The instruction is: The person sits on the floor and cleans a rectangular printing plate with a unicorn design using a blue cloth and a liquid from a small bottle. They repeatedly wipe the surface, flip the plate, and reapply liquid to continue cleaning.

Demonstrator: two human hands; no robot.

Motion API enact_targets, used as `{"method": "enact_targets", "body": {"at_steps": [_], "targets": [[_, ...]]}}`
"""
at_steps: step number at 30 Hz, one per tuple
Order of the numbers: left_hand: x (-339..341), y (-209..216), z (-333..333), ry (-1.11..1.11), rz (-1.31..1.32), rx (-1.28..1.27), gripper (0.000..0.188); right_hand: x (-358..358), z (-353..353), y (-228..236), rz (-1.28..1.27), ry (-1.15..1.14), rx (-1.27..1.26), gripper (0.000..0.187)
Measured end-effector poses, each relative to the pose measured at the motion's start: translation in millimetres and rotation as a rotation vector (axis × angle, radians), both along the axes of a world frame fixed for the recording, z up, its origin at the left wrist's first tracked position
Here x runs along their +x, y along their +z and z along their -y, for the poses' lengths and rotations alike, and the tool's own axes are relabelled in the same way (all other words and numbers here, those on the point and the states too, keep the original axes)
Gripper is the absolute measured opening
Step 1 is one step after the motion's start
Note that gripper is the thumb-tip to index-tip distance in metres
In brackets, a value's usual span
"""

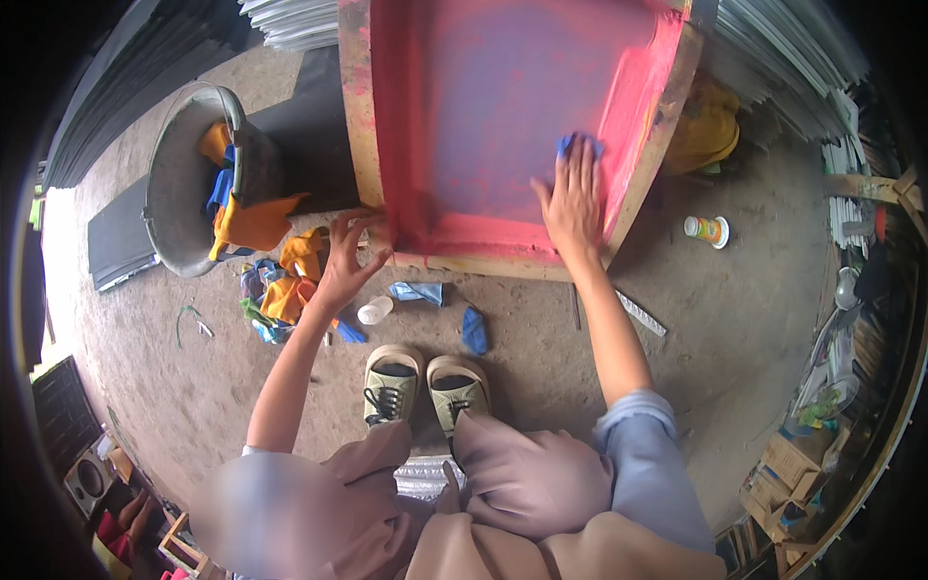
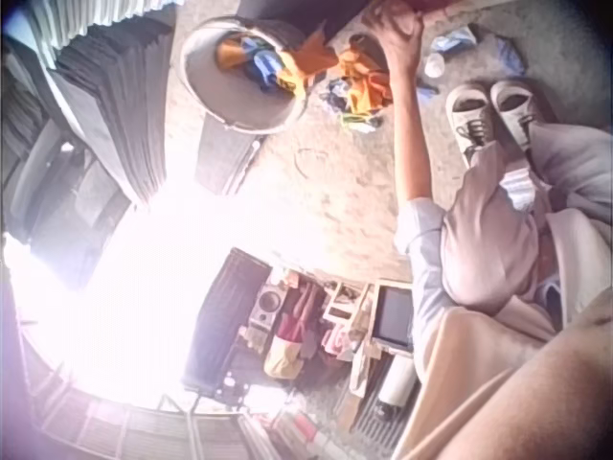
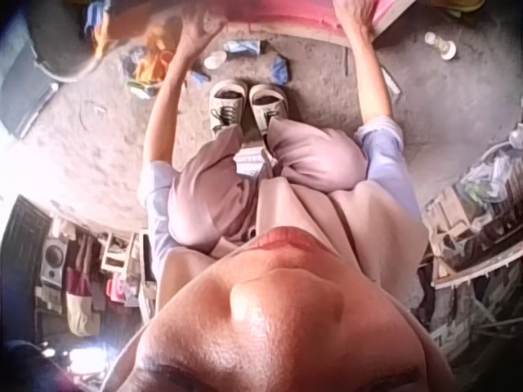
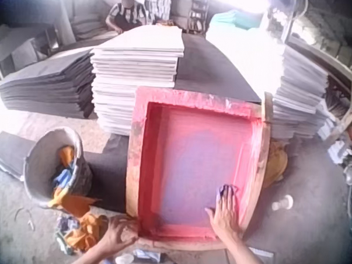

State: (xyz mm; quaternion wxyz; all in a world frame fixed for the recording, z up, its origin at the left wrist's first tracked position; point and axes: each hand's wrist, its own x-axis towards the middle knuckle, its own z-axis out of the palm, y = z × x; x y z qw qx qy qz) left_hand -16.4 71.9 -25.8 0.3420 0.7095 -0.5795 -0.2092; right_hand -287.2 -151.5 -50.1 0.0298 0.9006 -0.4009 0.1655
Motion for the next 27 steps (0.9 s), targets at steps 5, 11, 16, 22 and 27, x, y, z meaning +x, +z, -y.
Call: {"method": "enact_targets", "body": {"at_steps": [5,11,16,22,27], "targets": [[-9.3,-6.7,7.6,0.05,0.024,-0.023,0.042,61.8,13.6,-4.4,0.235,0.086,-0.132,0.073],[-1.7,-7.8,5.2,0.053,0.007,0.011,0.041,2.9,-59.5,-24.2,-0.199,0.268,0.178,0.064],[-2.0,-3.5,5.3,0.032,-0.027,0.026,0.041,16.4,-1.9,0.2,0.102,-0.044,-0.016,0.07],[-13.2,-11.9,5.4,0.049,0.081,-0.002,0.049,51.9,18.8,16.7,0.181,-0.098,-0.102,0.071],[-26.6,-16.4,8.3,0.139,0.184,-0.044,0.054,11.8,-41.8,-11.7,0.046,0.036,0.131,0.067]]}}
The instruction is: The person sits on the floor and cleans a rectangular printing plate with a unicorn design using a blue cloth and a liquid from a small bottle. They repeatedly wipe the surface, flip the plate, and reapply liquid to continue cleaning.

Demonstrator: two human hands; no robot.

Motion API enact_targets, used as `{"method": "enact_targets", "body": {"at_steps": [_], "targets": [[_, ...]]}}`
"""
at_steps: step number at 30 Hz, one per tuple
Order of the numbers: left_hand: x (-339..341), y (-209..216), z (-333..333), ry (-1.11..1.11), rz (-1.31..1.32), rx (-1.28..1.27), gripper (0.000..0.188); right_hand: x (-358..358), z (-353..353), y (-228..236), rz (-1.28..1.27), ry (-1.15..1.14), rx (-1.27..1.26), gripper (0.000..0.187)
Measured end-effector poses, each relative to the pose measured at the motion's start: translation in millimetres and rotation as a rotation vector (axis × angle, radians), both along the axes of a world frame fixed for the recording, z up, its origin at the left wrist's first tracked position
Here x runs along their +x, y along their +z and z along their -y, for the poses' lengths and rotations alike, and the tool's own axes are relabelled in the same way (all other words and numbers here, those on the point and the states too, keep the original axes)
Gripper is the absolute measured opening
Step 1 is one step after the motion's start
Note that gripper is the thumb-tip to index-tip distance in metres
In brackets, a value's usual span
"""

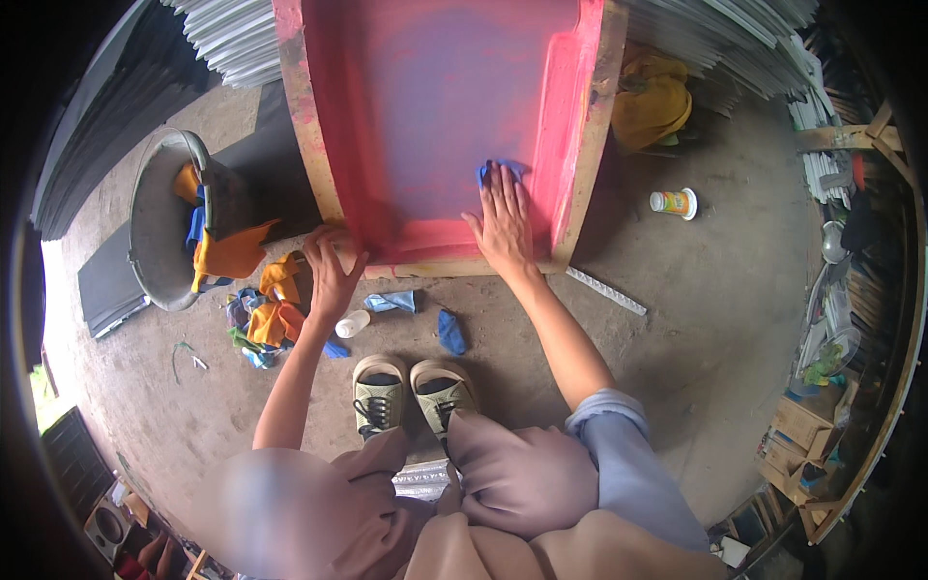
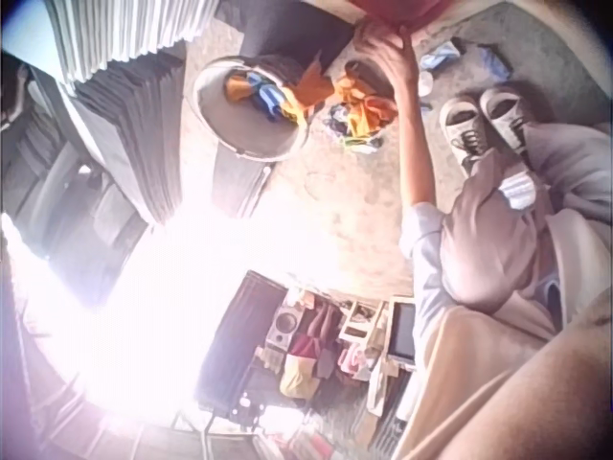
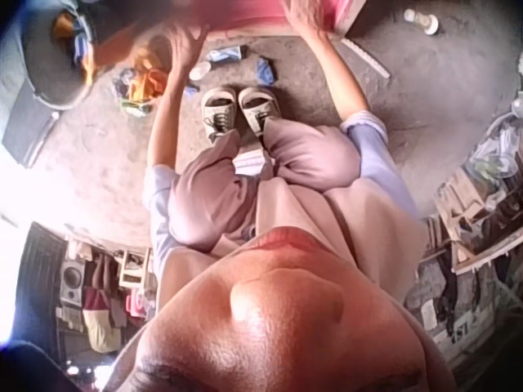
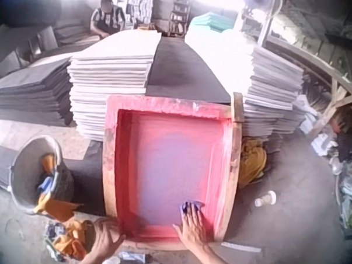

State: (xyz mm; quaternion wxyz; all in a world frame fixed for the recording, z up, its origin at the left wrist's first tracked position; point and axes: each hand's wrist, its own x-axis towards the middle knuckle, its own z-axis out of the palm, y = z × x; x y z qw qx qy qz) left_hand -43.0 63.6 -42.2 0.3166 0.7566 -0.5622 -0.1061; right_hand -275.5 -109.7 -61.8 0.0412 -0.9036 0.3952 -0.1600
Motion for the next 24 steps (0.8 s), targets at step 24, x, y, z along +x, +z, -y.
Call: {"method": "enact_targets", "body": {"at_steps": [24], "targets": [[11.7,16.0,9.1,-0.144,0.364,0.191,0.077,4.0,43.9,24.9,0.001,-0.117,-0.154,0.078]]}}
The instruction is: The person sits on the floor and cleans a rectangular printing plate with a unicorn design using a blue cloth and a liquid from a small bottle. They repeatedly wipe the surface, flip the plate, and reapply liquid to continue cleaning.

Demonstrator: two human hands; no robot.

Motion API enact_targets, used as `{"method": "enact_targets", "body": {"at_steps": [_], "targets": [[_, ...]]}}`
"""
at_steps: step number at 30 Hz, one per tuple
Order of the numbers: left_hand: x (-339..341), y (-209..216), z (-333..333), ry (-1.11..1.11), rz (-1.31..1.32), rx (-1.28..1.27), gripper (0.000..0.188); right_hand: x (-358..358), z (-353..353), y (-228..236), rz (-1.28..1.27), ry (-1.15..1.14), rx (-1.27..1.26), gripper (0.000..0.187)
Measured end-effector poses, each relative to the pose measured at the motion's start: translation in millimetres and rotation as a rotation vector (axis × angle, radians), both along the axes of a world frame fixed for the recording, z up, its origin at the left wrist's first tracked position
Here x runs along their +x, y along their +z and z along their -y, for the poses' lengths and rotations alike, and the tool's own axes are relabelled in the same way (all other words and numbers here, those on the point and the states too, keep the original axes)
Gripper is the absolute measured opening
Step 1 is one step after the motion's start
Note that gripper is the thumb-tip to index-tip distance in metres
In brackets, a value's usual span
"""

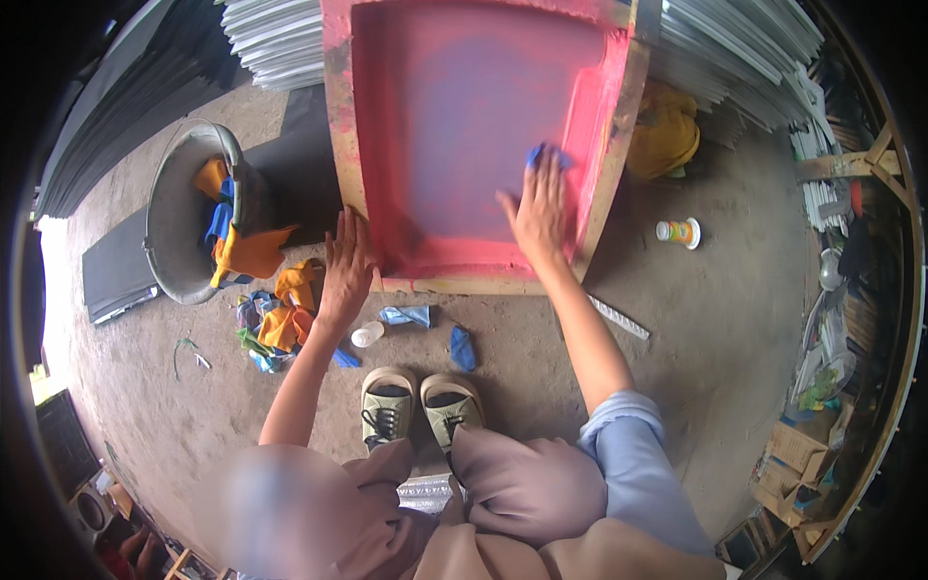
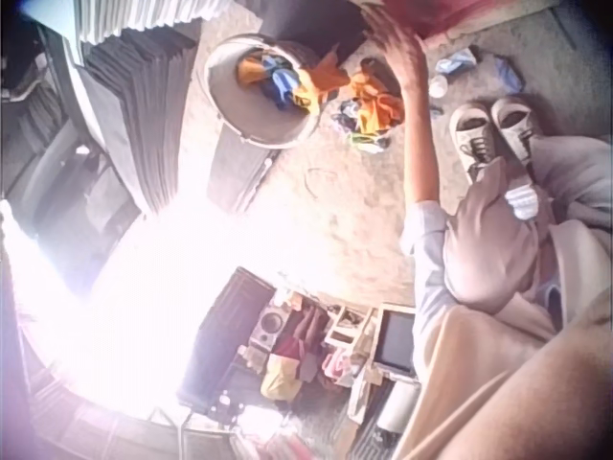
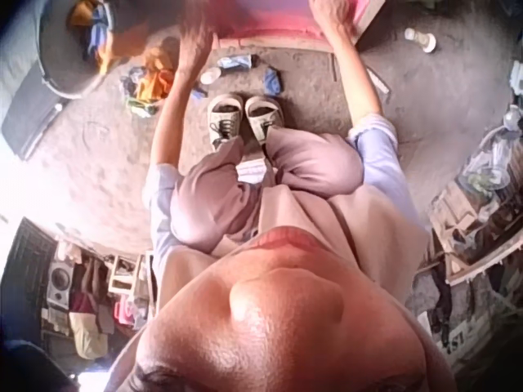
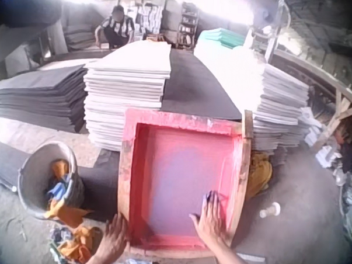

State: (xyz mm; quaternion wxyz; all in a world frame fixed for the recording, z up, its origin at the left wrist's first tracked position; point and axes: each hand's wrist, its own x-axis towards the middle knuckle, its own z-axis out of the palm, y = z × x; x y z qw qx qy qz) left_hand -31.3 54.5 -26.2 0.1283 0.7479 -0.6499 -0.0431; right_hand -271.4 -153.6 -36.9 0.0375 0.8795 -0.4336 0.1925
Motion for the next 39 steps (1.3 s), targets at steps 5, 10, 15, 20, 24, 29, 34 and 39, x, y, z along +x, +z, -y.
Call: {"method": "enact_targets", "body": {"at_steps": [5,10,15,20,24,29,34,39], "targets": [[3.1,3.2,-0.6,-0.007,-0.007,0.003,0.075,110.8,72.4,60.0,0.091,-0.15,-0.305,0.07],[14.4,3.8,-7.3,-0.03,-0.108,0.002,0.072,134.1,-11.2,25.7,-0.172,0.328,-0.107,0.061],[12.6,10.8,-2.7,-0.053,-0.017,0.034,0.06,46.7,-31.3,-26.8,-0.491,0.482,0.037,0.061],[12.6,12.3,-9.2,-0.057,-0.084,-0.017,0.057,69.0,58.4,40.9,0.118,0.11,-0.259,0.069],[13.5,9.9,-7.9,-0.068,-0.134,-0.033,0.058,134.1,79.3,62.2,0.088,0.115,-0.369,0.063],[24.1,10.1,-13.6,-0.092,-0.199,-0.023,0.064,111.8,-8.9,12.6,-0.219,0.553,-0.129,0.05],[20.0,8.4,-13.2,-0.072,-0.242,-0.055,0.069,11.8,-64.2,-18.0,-0.215,0.768,0.207,0.04],[11.8,-1.8,-11.9,-0.046,-0.356,-0.141,0.073,-20.6,-114.1,-3.3,0.054,0.539,0.39,0.042]]}}
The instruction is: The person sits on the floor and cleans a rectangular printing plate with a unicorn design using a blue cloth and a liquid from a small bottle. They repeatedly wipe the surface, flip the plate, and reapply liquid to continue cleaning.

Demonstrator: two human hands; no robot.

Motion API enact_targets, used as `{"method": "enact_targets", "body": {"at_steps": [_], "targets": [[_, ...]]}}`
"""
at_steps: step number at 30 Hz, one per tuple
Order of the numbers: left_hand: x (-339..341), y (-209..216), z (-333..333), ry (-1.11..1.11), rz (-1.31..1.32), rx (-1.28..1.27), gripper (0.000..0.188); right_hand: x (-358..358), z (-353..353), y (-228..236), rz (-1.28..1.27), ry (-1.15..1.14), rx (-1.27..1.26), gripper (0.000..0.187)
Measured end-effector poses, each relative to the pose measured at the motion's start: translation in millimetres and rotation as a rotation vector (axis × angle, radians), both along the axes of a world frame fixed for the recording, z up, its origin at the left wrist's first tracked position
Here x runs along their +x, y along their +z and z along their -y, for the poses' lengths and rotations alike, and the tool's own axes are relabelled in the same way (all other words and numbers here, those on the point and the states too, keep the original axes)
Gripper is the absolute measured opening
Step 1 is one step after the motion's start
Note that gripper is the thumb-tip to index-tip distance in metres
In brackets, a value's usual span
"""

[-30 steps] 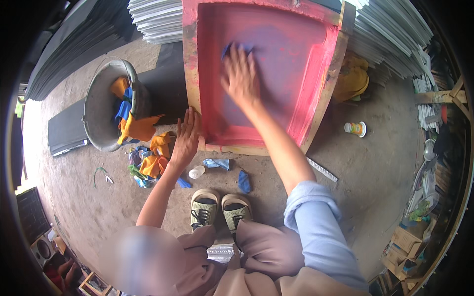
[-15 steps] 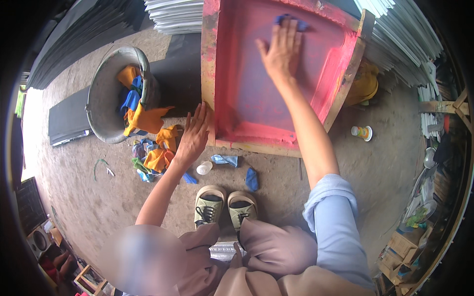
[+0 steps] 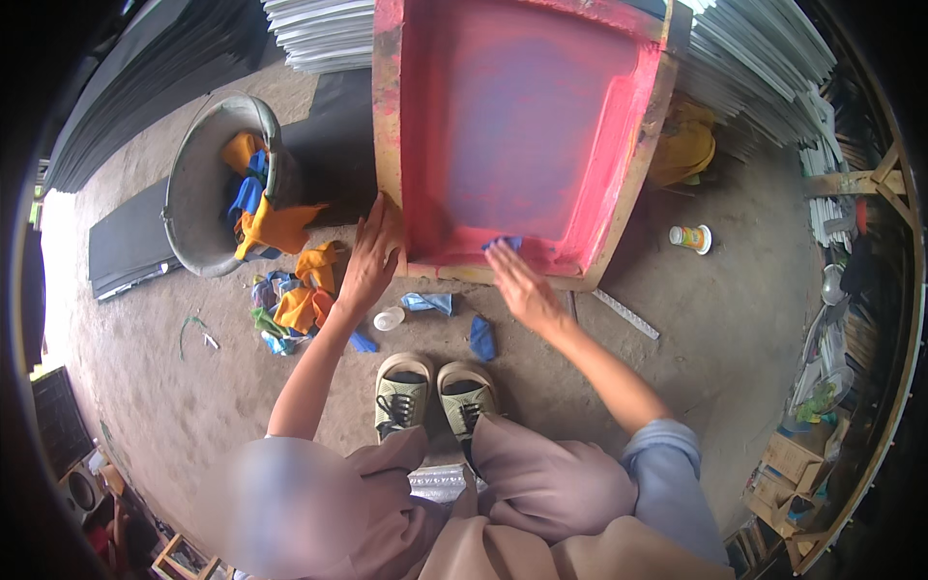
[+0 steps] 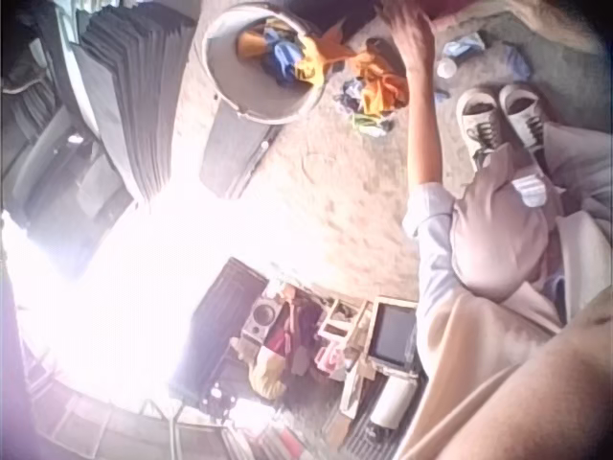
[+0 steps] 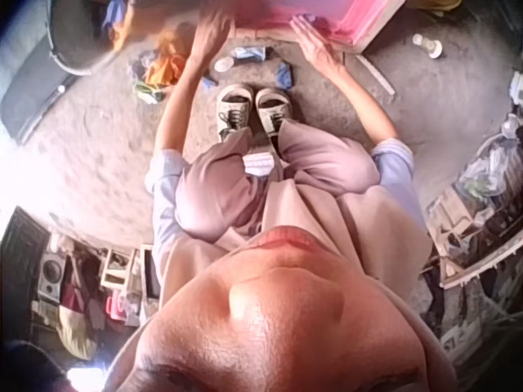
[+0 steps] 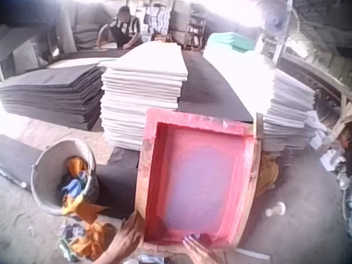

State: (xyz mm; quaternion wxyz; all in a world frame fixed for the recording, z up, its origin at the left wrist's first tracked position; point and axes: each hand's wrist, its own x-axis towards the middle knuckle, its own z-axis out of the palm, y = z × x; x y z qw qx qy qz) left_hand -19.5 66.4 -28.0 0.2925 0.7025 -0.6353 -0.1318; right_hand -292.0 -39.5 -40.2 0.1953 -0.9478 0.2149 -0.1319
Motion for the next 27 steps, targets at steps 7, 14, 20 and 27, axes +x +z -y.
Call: {"method": "enact_targets", "body": {"at_steps": [7,14,20,27], "targets": [[9.9,12.4,-3.2,0.086,-0.102,-0.035,0.071,-14.4,0.0,66.3,0.018,-0.184,0.209,0.038],[27.4,15.4,55.2,0.156,-0.251,-0.086,0.08,-41.1,134.7,57.0,0.356,-1.066,0.159,0.085],[31.1,-3.0,76.7,0.127,-0.429,-0.103,0.08,-42.4,146.5,35.7,0.413,-1.073,0.106,0.078],[8.8,27.9,51.0,0.15,-0.358,-0.117,0.075,-68.8,123.0,78.9,0.626,-1.003,0.109,0.067]]}}
